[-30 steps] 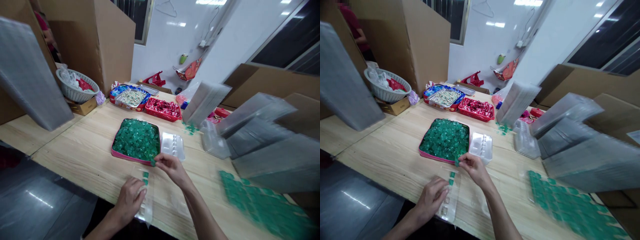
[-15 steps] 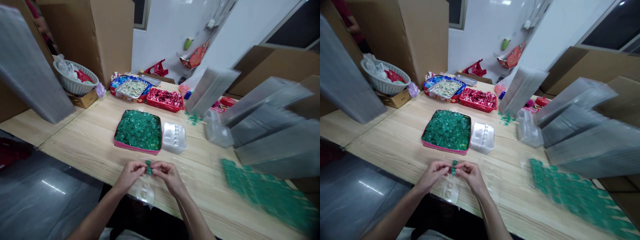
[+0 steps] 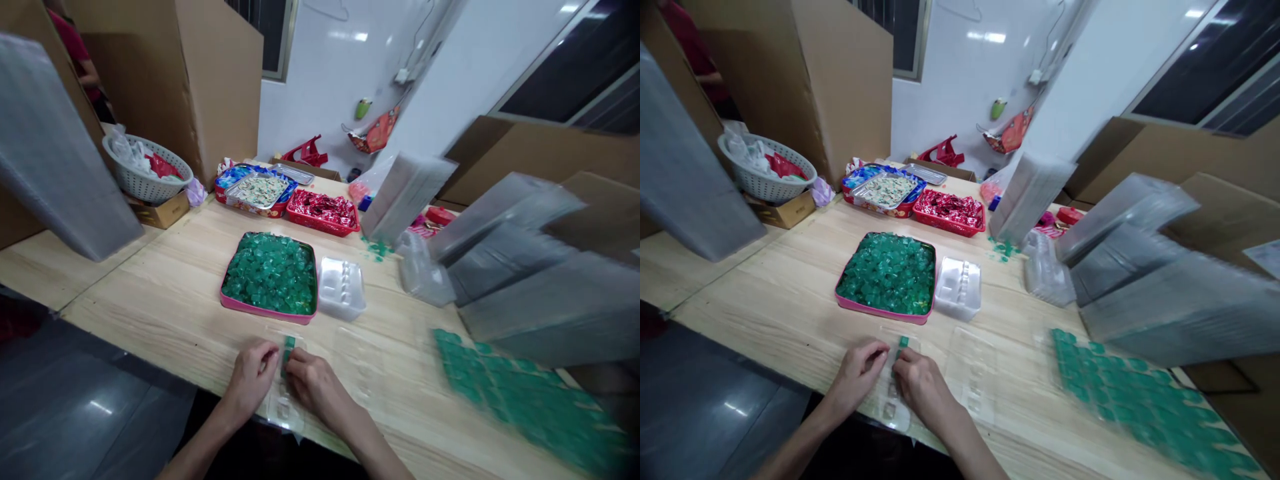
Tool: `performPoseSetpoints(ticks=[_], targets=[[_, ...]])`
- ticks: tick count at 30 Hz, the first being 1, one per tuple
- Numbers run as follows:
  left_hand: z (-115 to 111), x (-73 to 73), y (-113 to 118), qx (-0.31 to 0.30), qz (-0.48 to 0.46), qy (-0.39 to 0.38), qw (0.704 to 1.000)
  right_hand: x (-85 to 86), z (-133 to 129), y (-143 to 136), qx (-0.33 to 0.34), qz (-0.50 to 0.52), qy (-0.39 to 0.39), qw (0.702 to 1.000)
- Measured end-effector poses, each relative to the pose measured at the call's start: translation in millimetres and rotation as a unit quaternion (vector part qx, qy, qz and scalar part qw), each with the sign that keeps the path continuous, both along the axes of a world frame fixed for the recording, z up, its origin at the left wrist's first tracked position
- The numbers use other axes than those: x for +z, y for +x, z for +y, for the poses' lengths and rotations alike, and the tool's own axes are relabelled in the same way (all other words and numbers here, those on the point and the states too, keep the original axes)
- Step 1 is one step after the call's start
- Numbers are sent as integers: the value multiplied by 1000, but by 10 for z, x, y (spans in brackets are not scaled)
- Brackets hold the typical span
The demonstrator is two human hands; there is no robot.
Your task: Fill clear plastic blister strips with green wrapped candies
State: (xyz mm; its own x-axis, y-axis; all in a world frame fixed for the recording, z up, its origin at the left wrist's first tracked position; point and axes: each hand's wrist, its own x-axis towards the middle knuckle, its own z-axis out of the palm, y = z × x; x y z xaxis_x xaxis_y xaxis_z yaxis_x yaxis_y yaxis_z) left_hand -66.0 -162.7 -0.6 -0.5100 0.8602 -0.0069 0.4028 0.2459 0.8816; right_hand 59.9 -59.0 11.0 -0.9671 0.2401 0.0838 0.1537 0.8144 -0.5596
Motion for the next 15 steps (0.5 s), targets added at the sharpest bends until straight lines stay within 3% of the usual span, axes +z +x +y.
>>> performPoseSetpoints(ticks=[4,6,8,11,15], targets=[[-9,4,45,-29,57,14,998,264,285,-55,-4,32,-3,999],[-10,-12,64,-36,76,22,996,401,494,-195,-50,21,67,996],[-7,-38,75,-36,91,30,995,476,694,-392,-76,-58,157,983],[0,-71,74,-38,104,25,993,451,901,-672,-75,-173,221,957],[-1,-64,50,-38,100,20,994,345,1000,-813,-62,-183,207,959]])
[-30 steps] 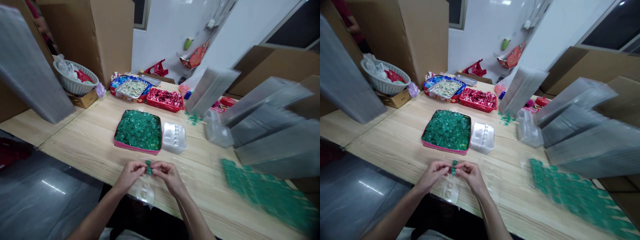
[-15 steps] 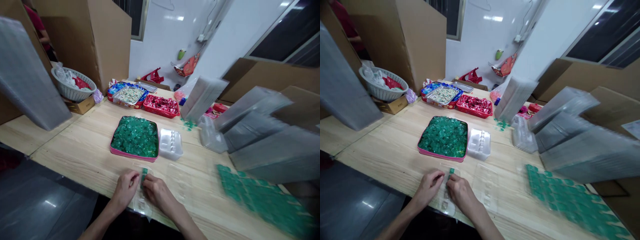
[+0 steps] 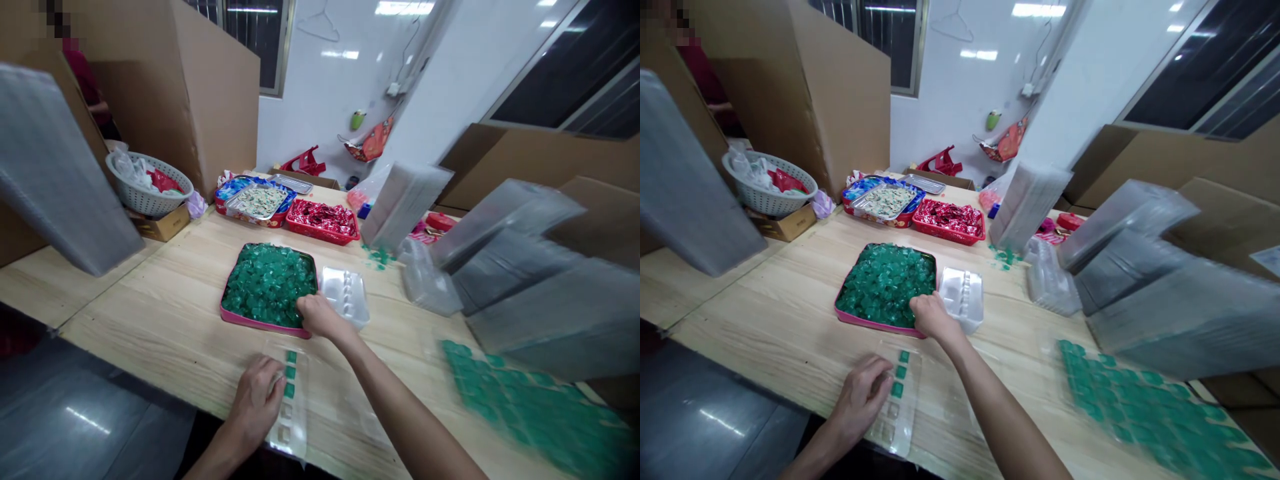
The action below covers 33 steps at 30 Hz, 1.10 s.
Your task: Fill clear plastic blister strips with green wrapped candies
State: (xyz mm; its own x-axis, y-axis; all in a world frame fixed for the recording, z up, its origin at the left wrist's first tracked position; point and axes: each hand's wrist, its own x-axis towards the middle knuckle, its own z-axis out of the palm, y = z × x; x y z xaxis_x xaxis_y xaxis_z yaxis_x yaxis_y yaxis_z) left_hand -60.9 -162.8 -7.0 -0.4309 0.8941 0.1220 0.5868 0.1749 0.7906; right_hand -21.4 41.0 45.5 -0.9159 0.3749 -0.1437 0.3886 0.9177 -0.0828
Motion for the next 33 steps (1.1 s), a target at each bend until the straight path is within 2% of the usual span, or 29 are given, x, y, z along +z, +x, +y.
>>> performPoseSetpoints(ticks=[4,6,7,9,11,13,14,15,17,21,24,26,29,33], targets=[[3,40,-22,5,-11,0,1000,33,20,138,-8,28,-36,999],[8,61,-26,8,-18,4,1000,78,5,265,-30,104,-121,987],[11,74,-26,12,-24,9,1000,92,-14,334,-41,154,-188,969],[16,106,-19,32,-54,19,998,90,-83,470,-59,246,-345,904],[21,146,-4,57,-111,23,992,37,-195,589,-69,289,-490,820],[30,185,16,66,-190,29,979,-59,-336,684,-91,302,-596,738],[37,200,28,62,-232,36,970,-115,-411,722,-103,305,-630,707],[46,209,39,55,-271,47,960,-172,-484,753,-114,308,-652,683],[62,208,60,45,-333,67,940,-275,-616,798,-129,319,-673,654],[64,154,87,57,-383,73,919,-397,-792,837,-165,344,-683,623],[32,115,85,54,-373,66,924,-426,-866,855,-186,353,-672,624],[6,100,65,38,-356,58,932,-427,-906,883,-190,353,-648,648],[-32,86,12,27,-324,46,945,-412,-987,959,-175,338,-582,719],[-76,63,-43,57,-278,30,958,-387,-1153,1052,-87,298,-433,846]])
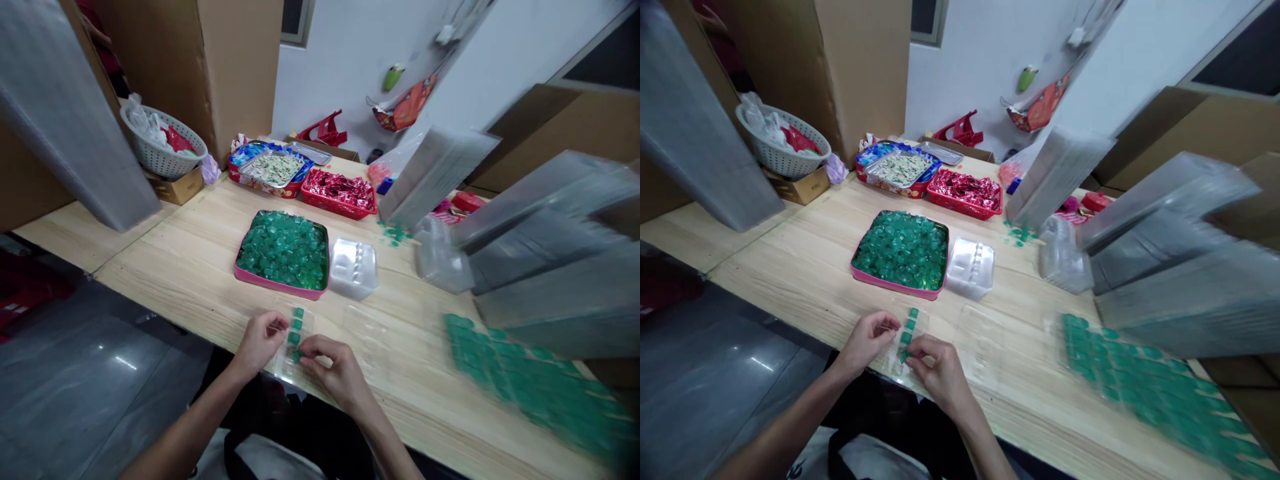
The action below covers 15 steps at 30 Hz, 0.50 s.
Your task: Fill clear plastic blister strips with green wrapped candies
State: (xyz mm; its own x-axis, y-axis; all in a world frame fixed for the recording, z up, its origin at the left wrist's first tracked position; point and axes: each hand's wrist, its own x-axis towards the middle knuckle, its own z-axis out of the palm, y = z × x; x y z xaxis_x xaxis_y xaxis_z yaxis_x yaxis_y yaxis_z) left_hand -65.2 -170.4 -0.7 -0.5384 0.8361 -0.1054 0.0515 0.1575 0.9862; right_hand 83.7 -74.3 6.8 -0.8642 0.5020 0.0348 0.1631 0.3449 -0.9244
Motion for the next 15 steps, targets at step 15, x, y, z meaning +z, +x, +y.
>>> performPoseSetpoints(ticks=[15], targets=[[-32,-136,5,-8,80,-33,996,-37,-77,-124,135,-63,358,922]])
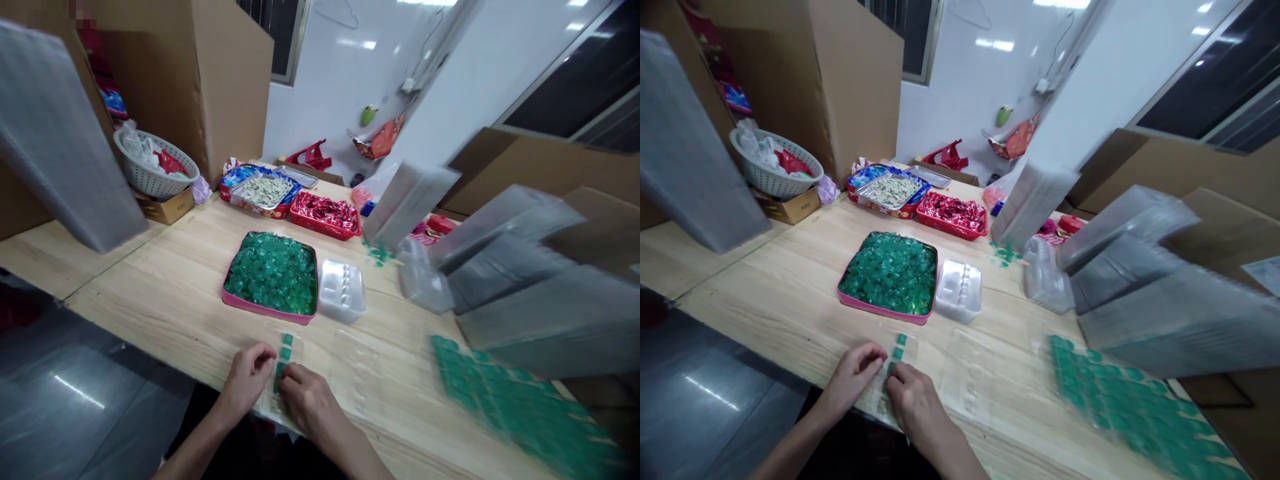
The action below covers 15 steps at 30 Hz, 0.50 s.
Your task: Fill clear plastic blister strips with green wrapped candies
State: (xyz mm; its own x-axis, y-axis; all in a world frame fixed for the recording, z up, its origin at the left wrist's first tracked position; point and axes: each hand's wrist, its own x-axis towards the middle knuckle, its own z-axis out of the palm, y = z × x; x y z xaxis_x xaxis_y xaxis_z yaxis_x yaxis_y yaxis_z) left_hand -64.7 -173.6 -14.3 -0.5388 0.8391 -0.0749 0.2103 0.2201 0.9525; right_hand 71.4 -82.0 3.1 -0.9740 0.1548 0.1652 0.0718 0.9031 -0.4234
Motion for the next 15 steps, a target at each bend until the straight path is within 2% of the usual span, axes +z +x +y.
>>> performPoseSetpoints(ticks=[3,5,7,8,11,13,15], targets=[[0,7,17,-1,3,-7,1000,192,150,-35,12,-24,-37,999],[-2,19,24,-7,-2,-15,1000,371,355,-135,-5,-4,-48,999],[0,32,27,-6,-1,-19,1000,519,614,-318,-65,8,5,998],[2,36,28,-5,2,-18,1000,565,744,-432,-89,-18,50,995],[12,36,29,-1,6,-15,1000,573,1053,-770,-119,-162,156,967],[17,32,30,3,2,-14,1000,502,1164,-915,-117,-212,175,954],[21,30,29,6,0,-18,1000,420,1217,-972,-113,-218,170,954]])
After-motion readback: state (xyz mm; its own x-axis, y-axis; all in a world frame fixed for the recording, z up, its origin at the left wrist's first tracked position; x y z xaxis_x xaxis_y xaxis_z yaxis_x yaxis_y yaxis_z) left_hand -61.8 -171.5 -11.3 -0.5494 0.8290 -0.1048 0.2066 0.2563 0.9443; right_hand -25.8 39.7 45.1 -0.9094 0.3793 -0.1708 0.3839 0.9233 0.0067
